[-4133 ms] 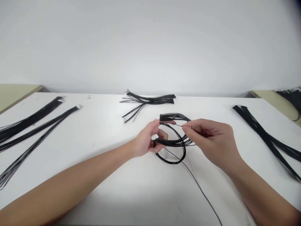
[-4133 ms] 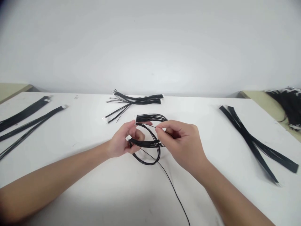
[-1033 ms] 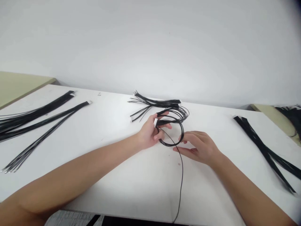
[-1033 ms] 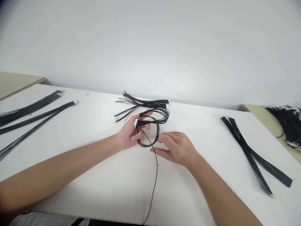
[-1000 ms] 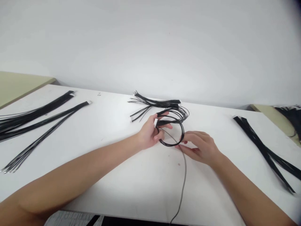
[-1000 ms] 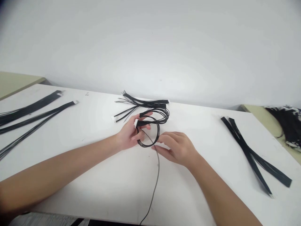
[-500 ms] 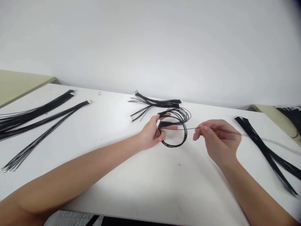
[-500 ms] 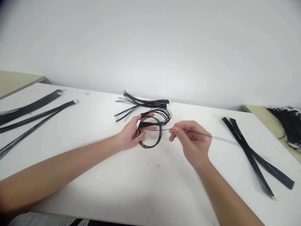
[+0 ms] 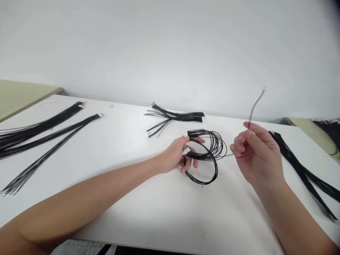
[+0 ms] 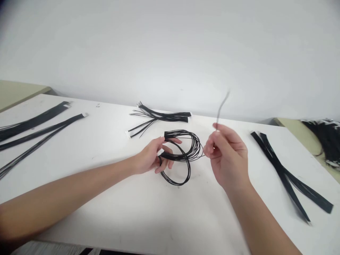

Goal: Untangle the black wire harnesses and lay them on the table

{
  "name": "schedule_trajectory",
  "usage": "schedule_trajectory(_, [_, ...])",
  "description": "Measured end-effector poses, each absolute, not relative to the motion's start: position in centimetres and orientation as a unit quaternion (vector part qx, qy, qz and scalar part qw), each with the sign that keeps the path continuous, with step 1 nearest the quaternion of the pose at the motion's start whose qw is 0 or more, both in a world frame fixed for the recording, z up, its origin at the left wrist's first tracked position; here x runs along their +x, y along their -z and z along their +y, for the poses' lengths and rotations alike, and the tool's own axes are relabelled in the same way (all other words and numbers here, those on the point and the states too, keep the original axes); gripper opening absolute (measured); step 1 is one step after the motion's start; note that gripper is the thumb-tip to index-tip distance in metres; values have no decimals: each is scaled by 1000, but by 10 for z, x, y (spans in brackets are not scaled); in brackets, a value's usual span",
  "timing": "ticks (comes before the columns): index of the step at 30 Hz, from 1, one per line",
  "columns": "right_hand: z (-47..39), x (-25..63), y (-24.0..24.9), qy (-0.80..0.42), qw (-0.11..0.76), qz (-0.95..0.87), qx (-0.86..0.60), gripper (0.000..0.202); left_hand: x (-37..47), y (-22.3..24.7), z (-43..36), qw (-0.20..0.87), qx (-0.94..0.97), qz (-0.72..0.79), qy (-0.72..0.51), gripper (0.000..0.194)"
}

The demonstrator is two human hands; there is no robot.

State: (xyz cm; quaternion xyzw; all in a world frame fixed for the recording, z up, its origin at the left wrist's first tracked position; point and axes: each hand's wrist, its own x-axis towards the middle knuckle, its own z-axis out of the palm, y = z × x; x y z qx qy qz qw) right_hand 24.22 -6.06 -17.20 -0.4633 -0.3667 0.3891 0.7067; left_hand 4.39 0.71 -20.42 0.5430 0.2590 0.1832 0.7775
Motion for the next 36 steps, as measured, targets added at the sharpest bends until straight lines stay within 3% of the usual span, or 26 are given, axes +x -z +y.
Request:
schedule_trajectory(2, [-66,239,171,-367,665,-425,-492,4,42,204,4,761,570,248,-187,50])
schedule_trajectory(11, [-83,220,161,-281,552,-506,-601,11,40,212,-3,737,605,198,-226,45])
schedule_trajectory(29, [-82,227,164,-198,504,-622,-566,15,40,216,-1,743,603,175,-231,50])
schedule_trajectory(36, [-75,228,165,-82,453,-708,-535,11,39,218,0,751,600,171,-216,52])
